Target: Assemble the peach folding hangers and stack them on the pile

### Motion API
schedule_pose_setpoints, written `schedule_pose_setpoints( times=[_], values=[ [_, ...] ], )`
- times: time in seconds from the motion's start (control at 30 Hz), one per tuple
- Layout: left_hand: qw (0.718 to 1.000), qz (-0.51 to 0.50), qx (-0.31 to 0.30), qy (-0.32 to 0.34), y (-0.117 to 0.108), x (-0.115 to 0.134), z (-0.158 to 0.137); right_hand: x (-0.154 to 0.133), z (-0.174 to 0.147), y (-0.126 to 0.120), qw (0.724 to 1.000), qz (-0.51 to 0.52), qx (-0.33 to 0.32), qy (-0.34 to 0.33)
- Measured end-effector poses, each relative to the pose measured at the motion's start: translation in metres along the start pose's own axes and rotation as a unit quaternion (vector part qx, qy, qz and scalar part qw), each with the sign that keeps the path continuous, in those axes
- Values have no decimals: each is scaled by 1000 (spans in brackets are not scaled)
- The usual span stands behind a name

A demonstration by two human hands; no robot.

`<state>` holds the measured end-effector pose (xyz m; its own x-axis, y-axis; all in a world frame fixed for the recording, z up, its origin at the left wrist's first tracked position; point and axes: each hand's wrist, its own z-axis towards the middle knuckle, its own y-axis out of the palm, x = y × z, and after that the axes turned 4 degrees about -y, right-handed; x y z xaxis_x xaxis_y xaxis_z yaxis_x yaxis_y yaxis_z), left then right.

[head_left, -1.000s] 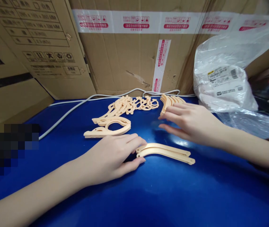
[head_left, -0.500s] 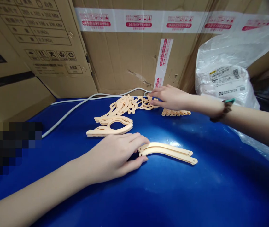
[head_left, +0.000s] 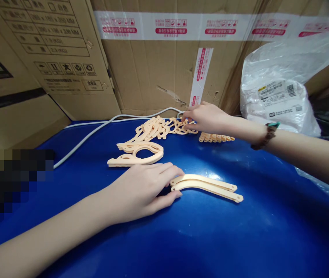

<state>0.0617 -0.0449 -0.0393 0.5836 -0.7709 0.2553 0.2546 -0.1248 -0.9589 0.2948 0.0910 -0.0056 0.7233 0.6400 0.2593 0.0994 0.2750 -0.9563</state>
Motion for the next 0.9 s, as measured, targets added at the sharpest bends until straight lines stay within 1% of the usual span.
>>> schedule_pose_setpoints(
  times=[0.1, 0.23, 0.37, 0.47, 0.57, 0.63, 0.7, 0.77, 0.9],
  values=[
    [1000, 4, -1, -1, 0, 0, 0, 0, -1, -2, 998, 53, -36, 19],
    [1000, 4, 0, -2, 1, -1, -1, -1, -1, 3, 994, 95, -37, 33],
    [1000, 3, 5, 2, 2, -1, -1, 0, -1, 6, 989, 134, -22, 61],
    [1000, 3, 6, 3, 2, -1, -2, 1, -1, 2, 985, 153, -5, 75],
    [1000, 4, 5, 1, 2, 0, -1, 1, -5, -6, 979, 185, 38, 72],
    [1000, 4, 1, -2, 1, 0, 0, -2, -12, -14, 963, 249, 84, 53],
    [1000, 5, -2, -4, 1, 1, 1, -9, -23, -22, 936, 334, 109, 28],
    [1000, 6, -1, -4, 1, 1, 0, -21, -38, -28, 913, 397, 98, 16],
    [1000, 1, 1, -4, 1, 1, -1, -48, -71, -31, 869, 487, 80, 49]
  ],
)
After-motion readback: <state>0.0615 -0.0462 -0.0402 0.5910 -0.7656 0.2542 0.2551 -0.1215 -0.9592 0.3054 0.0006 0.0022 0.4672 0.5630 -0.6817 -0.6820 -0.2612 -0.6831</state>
